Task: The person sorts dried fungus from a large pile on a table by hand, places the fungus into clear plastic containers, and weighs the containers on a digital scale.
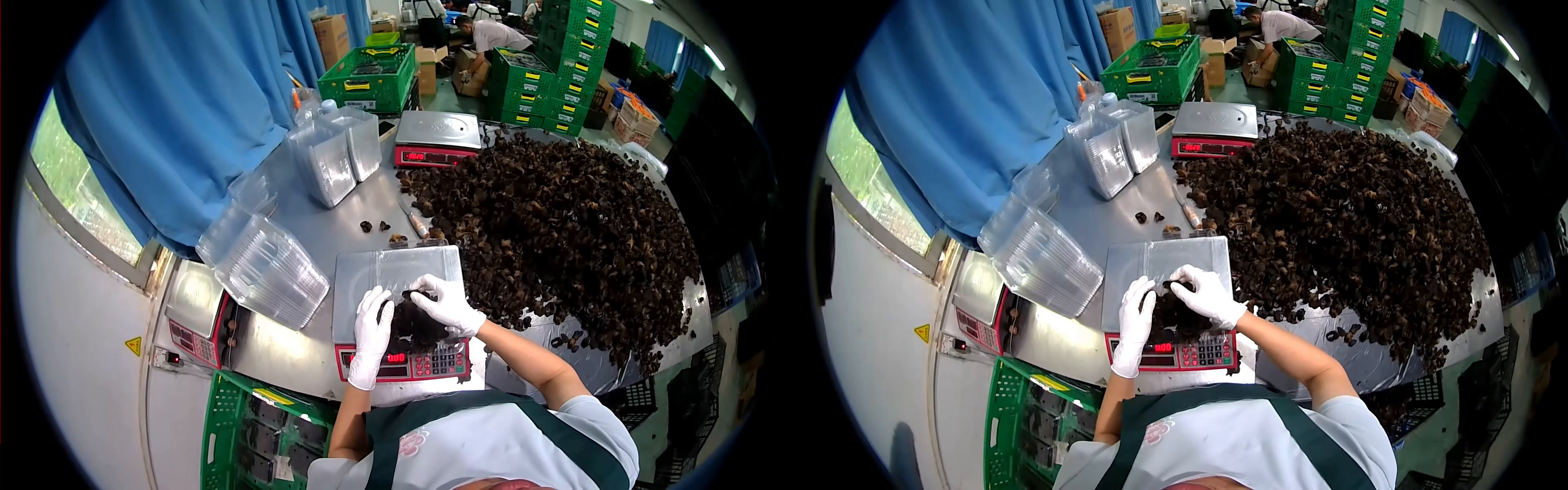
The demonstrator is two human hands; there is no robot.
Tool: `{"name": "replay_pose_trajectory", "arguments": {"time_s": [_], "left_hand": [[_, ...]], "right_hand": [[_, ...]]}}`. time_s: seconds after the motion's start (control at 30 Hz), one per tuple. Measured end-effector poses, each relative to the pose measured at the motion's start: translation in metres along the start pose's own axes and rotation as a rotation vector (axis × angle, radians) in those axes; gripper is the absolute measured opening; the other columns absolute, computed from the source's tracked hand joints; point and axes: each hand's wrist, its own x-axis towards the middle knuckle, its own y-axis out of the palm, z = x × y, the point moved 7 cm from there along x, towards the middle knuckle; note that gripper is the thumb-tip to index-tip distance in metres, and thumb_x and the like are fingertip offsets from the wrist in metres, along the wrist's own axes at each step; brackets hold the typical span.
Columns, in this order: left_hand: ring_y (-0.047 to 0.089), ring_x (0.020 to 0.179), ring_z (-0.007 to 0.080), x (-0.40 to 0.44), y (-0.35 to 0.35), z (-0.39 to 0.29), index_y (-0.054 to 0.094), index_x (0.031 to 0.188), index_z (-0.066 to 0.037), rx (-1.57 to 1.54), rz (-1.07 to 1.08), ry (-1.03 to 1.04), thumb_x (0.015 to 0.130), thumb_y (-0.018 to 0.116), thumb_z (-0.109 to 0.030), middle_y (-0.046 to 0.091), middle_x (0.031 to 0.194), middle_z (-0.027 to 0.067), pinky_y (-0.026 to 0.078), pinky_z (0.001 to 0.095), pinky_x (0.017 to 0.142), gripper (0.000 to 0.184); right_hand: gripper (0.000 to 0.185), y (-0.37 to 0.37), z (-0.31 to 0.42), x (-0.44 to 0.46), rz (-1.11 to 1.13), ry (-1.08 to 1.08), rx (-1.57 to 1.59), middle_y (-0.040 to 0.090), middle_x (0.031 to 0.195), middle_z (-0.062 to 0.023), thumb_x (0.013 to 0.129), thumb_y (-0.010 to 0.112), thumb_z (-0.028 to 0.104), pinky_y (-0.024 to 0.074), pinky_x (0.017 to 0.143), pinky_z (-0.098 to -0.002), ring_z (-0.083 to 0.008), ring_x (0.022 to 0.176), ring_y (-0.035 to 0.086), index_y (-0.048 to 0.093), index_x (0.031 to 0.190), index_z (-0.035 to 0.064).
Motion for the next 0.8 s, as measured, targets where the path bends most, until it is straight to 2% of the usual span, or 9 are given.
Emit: {"name": "replay_pose_trajectory", "arguments": {"time_s": [0.13, 0.37, 0.47, 0.63, 0.7, 0.8], "left_hand": [[0.048, 0.122, 0.0345, 0.0, -0.002, 0.002, 0.063, 0.113, -0.005, 0.002, 0.007, -0.02, 0.093, 0.056, -0.027, 0.057, 0.125, 0.0163, 0.036, 0.0414, 0.104, 0.03], [0.05, 0.12, 0.0327, -0.001, -0.004, 0.005, 0.063, 0.113, -0.005, -0.006, -0.012, -0.024, 0.093, 0.056, -0.027, 0.058, 0.124, 0.0159, 0.037, 0.0405, 0.103, 0.03], [0.05, 0.119, 0.0324, 0.0, -0.005, 0.003, 0.063, 0.113, -0.005, -0.015, -0.012, -0.026, 0.093, 0.056, -0.028, 0.058, 0.123, 0.0159, 0.038, 0.0401, 0.103, 0.031], [0.054, 0.116, 0.0293, 0.0, -0.006, 0.003, 0.065, 0.111, -0.005, -0.009, -0.03, -0.026, 0.093, 0.057, -0.023, 0.06, 0.122, 0.0145, 0.039, 0.0368, 0.101, 0.027], [0.052, 0.117, 0.031, 0.0, -0.007, 0.005, 0.064, 0.112, -0.005, -0.04, -0.015, -0.041, 0.093, 0.057, -0.028, 0.058, 0.123, 0.0157, 0.038, 0.0389, 0.102, 0.031], [0.052, 0.117, 0.0303, 0.002, -0.01, 0.005, 0.064, 0.112, -0.005, -0.042, -0.019, -0.056, 0.093, 0.057, -0.028, 0.059, 0.123, 0.0149, 0.039, 0.0382, 0.101, 0.03]], "right_hand": [[0.023, -0.005, 0.003, 0.001, -0.019, 0.023, 0.07, 0.068, 0.091, -0.0075, 0.084, 0.067, 0.021, 0.0498, 0.082, -0.029, -0.0159, 0.087, 0.065, 0.063, 0.098, 0.0036], [0.026, -0.008, -0.001, 0.003, 0.021, 0.073, 0.114, 0.068, 0.093, -0.0078, 0.082, 0.07, 0.024, 0.0499, 0.083, -0.0287, -0.0161, 0.088, 0.065, 0.065, 0.099, 0.0049], [0.028, -0.009, -0.002, 0.005, -0.002, 0.025, 0.089, 0.068, 0.092, -0.0077, 0.082, 0.07, 0.025, 0.0502, 0.082, -0.0285, -0.016, 0.087, 0.065, 0.065, 0.101, 0.0049], [0.024, -0.014, 0.0, 0.002, -0.009, 0.145, 0.134, 0.069, 0.09, -0.0064, 0.086, 0.067, 0.021, 0.051, 0.08, -0.0274, -0.0136, 0.085, 0.065, 0.065, 0.102, 0.0036], [0.022, -0.015, -0.001, 0.001, -0.003, 0.139, 0.148, 0.068, 0.089, -0.0055, 0.088, 0.065, 0.018, 0.051, 0.078, -0.0269, -0.012, 0.084, 0.064, 0.064, 0.104, 0.0033], [0.022, -0.017, 0.001, 0.0, -0.01, 0.115, 0.15, 0.067, 0.088, -0.0049, 0.089, 0.062, 0.017, 0.0501, 0.076, -0.0256, -0.0106, 0.08, 0.062, 0.063, 0.106, 0.0029]]}}
